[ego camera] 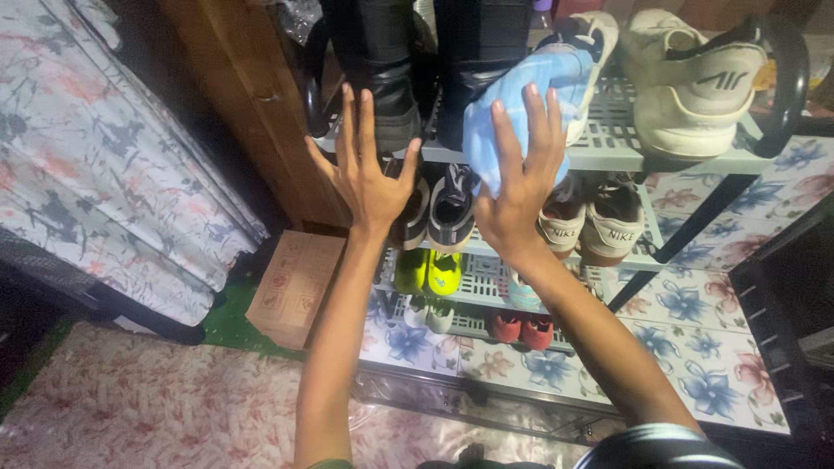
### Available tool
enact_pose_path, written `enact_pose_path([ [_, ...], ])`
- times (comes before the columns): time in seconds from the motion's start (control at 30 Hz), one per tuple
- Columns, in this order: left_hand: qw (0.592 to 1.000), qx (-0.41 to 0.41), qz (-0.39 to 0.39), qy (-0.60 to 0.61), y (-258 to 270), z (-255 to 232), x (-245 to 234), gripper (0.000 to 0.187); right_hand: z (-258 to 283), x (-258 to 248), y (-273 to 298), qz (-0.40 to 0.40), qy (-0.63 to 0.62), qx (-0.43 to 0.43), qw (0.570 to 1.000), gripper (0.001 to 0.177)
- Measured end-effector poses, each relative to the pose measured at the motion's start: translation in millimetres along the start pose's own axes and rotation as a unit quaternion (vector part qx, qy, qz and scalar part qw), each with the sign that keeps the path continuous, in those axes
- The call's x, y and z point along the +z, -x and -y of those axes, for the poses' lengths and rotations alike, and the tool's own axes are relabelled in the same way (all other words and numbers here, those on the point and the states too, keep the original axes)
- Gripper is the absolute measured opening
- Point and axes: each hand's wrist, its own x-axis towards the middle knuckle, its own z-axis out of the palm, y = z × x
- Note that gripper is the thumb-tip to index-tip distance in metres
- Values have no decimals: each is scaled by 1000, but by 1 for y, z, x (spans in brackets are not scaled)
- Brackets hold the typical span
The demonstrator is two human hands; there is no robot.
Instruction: The person wipes the shelves and sides of a multi-tier shoe rack using a blue cloth. They clean around several pairs of shoes and boots arranged on the rack, moving from the top shelf down to the bottom, and also wipe the floor area beneath the rack.
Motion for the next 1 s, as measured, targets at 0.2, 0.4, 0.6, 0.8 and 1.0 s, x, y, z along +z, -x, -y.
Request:
enact_pose_path([
  [0.2, 1000, 3, 1, 2, -2, 4, -2, 85, 3, 3, 2, 36, 69, -16, 997, 77],
  [0.4, 1000, -2, 7, 25, 0, 3, -3, 85, -30, -20, 1, 52, 213, -128, 967, 51],
  [0.6, 998, 31, -49, 22, -1, -11, -3, 79, -55, -61, 1, 54, 227, -143, 962, 48],
  [0.8, 910, 151, 63, 380, 20, -112, 23, 58, -79, -87, 16, -26, 147, -100, 984, 50],
  [1.0, 880, -43, 120, 458, -28, -181, 65, 75, -133, -121, -15, -159, 167, -39, 972, 54],
])
